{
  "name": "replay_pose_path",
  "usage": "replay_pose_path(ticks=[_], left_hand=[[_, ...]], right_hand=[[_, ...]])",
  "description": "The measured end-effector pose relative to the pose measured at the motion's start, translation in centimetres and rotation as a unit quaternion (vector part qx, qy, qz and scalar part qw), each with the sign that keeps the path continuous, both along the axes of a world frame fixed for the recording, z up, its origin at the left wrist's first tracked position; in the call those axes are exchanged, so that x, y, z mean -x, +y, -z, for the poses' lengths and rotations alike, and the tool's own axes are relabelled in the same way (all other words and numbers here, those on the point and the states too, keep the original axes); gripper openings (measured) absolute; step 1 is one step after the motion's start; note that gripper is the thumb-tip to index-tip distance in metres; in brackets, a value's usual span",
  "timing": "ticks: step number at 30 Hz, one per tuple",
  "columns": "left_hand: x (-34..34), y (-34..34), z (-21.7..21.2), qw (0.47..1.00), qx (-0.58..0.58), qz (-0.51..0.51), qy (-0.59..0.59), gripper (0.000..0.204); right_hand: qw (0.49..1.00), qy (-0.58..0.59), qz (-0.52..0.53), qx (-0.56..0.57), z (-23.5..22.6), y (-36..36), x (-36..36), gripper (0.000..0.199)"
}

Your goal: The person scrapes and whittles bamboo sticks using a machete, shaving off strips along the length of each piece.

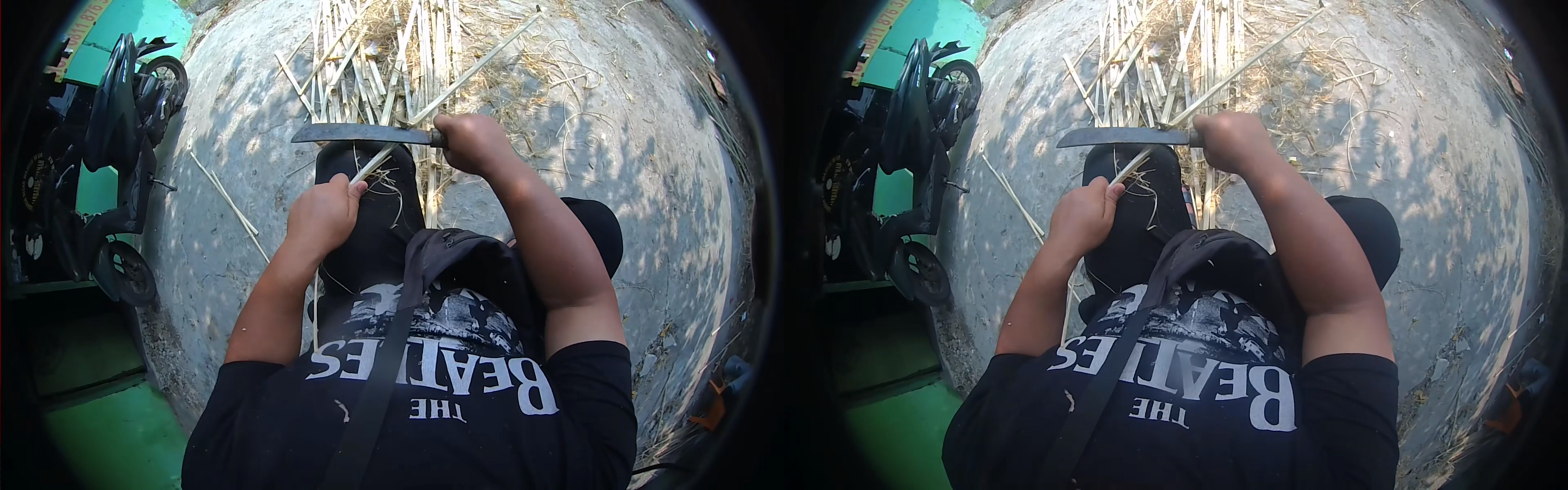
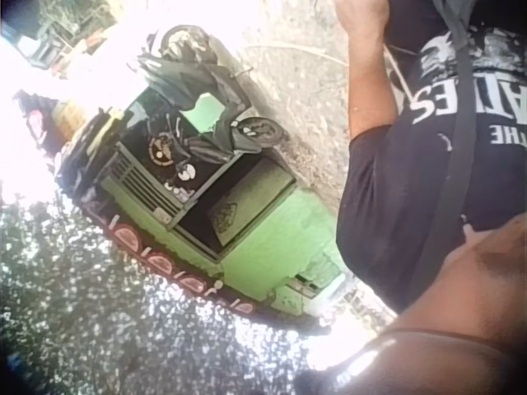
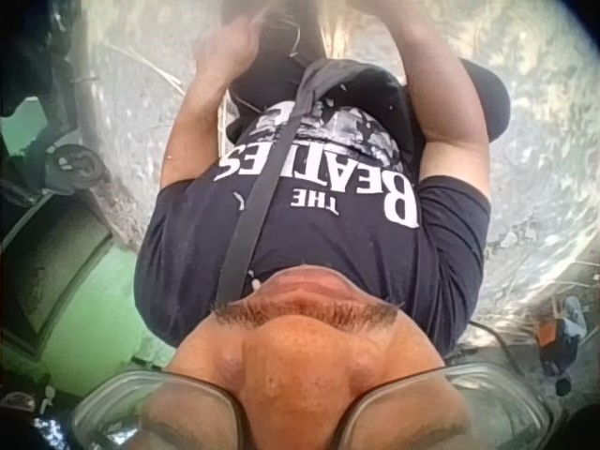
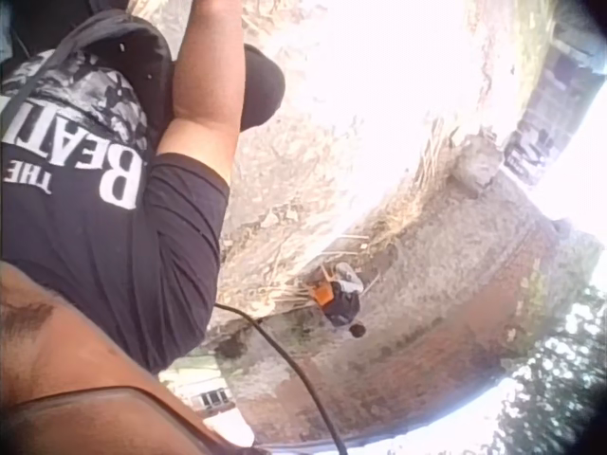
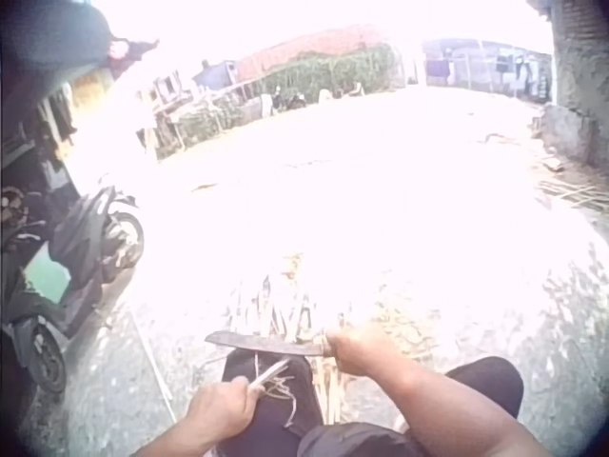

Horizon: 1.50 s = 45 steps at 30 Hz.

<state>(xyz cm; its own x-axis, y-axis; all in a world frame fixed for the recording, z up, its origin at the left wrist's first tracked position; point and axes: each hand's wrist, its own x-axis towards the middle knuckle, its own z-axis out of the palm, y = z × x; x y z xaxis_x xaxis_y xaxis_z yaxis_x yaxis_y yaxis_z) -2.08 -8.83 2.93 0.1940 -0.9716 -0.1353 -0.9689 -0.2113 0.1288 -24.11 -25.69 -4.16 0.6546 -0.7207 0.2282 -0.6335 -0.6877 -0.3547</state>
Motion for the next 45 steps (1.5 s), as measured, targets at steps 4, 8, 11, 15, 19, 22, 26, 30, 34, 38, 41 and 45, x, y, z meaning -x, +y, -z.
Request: replay_pose_path(ticks=[4, 8, 11, 15, 19, 22, 26, 30, 34, 38, 41, 45], left_hand=[[0.1, 0.3, 0.0, 1.0, -0.013, -0.003, -0.006, 0.046], [0.0, 0.4, 0.1, 1.0, -0.008, 0.003, -0.017, 0.046], [-0.1, 0.3, 0.4, 1.0, 0.004, 0.01, -0.011, 0.045], [-0.4, 0.4, 0.9, 1.0, 0.02, 0.018, -0.011, 0.045], [-0.2, 0.4, 0.4, 1.0, 0.006, 0.003, 0.004, 0.045], [-0.4, 0.5, 0.7, 1.0, 0.019, 0.011, 0.011, 0.045], [-0.6, 0.4, 1.2, 0.999, 0.03, 0.019, -0.005, 0.044], [-0.8, 0.4, 1.3, 0.999, 0.033, 0.016, -0.005, 0.042], [-0.5, 0.6, 1.1, 0.999, 0.045, 0.025, 0.004, 0.042], [-0.5, 0.4, 1.2, 0.999, 0.041, 0.03, -0.012, 0.041], [-0.7, 1.0, 1.1, 0.999, 0.037, 0.024, -0.014, 0.041], [-0.3, 0.0, 1.3, 0.998, 0.054, 0.032, -0.009, 0.039]], right_hand=[[1.0, 0.009, -0.008, -0.019, -1.0, 1.3, -0.1, 0.006], [0.999, -0.003, -0.046, -0.013, -0.5, 2.0, -0.7, 0.007], [0.999, 0.035, 0.007, -0.038, -0.6, 0.1, 0.0, 0.008], [0.999, 0.02, -0.004, -0.027, -1.3, 1.0, 0.1, 0.009], [0.999, -0.028, -0.046, 0.001, -0.2, 0.9, 0.0, 0.008], [0.999, -0.034, 0.004, -0.013, 0.1, 0.0, 0.4, 0.008], [0.998, -0.013, -0.004, -0.066, -0.8, -0.2, 0.5, 0.008], [0.998, 0.017, -0.032, -0.057, -1.5, 1.6, -0.7, 0.011], [0.997, -0.017, 0.01, -0.077, -1.1, -0.2, -0.1, 0.01], [1.0, -0.015, -0.006, -0.024, -1.6, 0.5, 0.2, 0.009], [0.999, -0.03, -0.034, 0.006, -0.6, 1.5, -0.5, 0.009], [0.998, -0.032, 0.02, -0.04, 0.1, -0.7, 0.4, 0.007]])
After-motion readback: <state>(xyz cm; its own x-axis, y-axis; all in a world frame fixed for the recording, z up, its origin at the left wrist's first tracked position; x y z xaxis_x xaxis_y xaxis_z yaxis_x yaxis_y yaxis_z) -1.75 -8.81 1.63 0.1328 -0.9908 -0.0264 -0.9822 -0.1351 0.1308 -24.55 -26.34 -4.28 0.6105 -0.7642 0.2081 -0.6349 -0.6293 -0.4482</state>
